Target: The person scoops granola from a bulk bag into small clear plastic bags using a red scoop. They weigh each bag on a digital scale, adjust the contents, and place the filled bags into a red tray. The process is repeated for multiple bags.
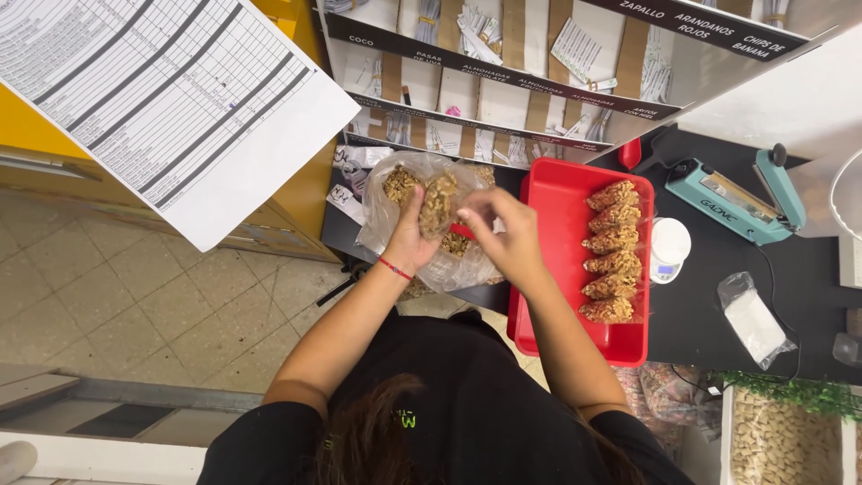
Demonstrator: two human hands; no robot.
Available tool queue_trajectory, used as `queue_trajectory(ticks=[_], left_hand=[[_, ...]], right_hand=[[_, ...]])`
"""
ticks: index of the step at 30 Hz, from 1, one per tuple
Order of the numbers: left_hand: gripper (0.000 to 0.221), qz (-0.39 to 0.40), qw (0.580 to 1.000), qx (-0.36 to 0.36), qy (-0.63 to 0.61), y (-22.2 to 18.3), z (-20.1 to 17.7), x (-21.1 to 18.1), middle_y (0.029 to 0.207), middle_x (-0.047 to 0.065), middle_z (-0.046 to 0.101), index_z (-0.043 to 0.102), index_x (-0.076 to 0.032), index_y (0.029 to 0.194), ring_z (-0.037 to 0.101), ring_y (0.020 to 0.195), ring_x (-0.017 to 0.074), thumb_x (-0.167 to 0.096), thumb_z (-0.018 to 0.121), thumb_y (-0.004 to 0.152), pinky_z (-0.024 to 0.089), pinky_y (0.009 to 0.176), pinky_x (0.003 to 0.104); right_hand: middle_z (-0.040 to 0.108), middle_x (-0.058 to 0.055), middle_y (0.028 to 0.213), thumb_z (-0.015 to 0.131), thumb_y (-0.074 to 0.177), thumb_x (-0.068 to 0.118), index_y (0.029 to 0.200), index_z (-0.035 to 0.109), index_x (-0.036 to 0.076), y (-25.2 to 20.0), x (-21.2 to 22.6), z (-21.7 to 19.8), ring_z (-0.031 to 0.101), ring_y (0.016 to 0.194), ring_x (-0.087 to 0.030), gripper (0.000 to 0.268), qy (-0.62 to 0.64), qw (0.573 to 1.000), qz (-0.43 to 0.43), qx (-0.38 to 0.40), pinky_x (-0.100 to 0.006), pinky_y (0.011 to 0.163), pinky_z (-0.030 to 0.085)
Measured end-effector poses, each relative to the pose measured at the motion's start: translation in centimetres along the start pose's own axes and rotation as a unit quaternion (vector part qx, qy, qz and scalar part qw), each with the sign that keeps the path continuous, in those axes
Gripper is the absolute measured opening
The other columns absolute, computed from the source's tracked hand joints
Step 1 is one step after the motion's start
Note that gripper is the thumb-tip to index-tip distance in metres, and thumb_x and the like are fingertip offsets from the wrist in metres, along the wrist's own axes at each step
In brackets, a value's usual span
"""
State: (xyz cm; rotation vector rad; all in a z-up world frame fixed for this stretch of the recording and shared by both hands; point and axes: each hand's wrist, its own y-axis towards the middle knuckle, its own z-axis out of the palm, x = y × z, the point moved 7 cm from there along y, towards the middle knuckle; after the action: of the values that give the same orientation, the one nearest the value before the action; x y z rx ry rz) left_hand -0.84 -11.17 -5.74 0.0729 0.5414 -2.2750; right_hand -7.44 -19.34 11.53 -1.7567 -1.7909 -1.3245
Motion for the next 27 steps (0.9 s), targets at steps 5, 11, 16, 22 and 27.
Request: queue_trajectory(ticks=[5,11,16,22,27], left_hand=[[0.063,-0.025,0.998,0.044,-0.042,2.3,-4.7,-1.4,0.11,0.015,0.072,0.067,-0.011,0.112,0.073,0.099,0.0278,-0.061,0.081,0.076,0.065,0.083,0.038],[0.084,-0.018,0.995,0.081,-0.061,2.0,-7.7,-4.8,0.135,0.011,0.064,0.058,-0.019,0.136,0.069,0.114,0.0299,-0.072,0.073,0.072,0.064,0.09,0.041],[0.08,0.029,0.987,0.148,-0.049,1.1,-8.4,-6.6,0.143,0.006,0.06,0.049,-0.028,0.149,0.065,0.122,0.0244,-0.065,0.07,0.081,0.061,0.095,0.037],[0.064,0.049,0.991,0.114,-0.05,2.5,-13.7,-7.0,0.134,0.004,0.067,0.056,-0.031,0.142,0.069,0.115,0.0241,-0.053,0.075,0.085,0.062,0.092,0.038],[0.06,0.049,0.993,0.099,-0.05,1.7,-13.0,-7.5,0.132,0.005,0.067,0.058,-0.032,0.14,0.07,0.114,0.0255,-0.052,0.075,0.085,0.062,0.09,0.037]], right_hand=[[0.072,-0.016,0.085,0.07,0.098,0.009,0.115,0.065,0.001,-1.7,-6.4,0.3,0.067,0.072,-0.027,0.019,0.026,0.995,0.091,-0.028,-0.036,0.064,0.056],[0.07,-0.009,0.1,0.079,0.084,0.028,0.111,0.072,0.012,-7.5,-20.9,10.9,0.065,0.101,-0.03,0.033,-0.391,0.9,0.016,0.192,-0.042,0.088,0.053],[0.068,0.001,0.101,0.086,0.074,0.032,0.107,0.074,0.02,-7.4,-21.4,12.6,0.059,0.105,-0.021,0.038,-0.503,0.843,-0.026,0.19,-0.035,0.089,0.047],[0.073,-0.009,0.084,0.073,0.089,0.039,0.101,0.078,0.016,-6.7,-20.9,12.0,0.076,0.085,-0.035,0.026,-0.397,0.845,0.214,0.288,-0.047,0.074,0.062],[0.076,-0.011,0.1,0.069,0.094,0.039,0.121,0.075,0.016,-5.6,-19.4,12.8,0.074,0.101,-0.035,0.035,-0.297,0.884,0.27,0.24,-0.051,0.085,0.059]])
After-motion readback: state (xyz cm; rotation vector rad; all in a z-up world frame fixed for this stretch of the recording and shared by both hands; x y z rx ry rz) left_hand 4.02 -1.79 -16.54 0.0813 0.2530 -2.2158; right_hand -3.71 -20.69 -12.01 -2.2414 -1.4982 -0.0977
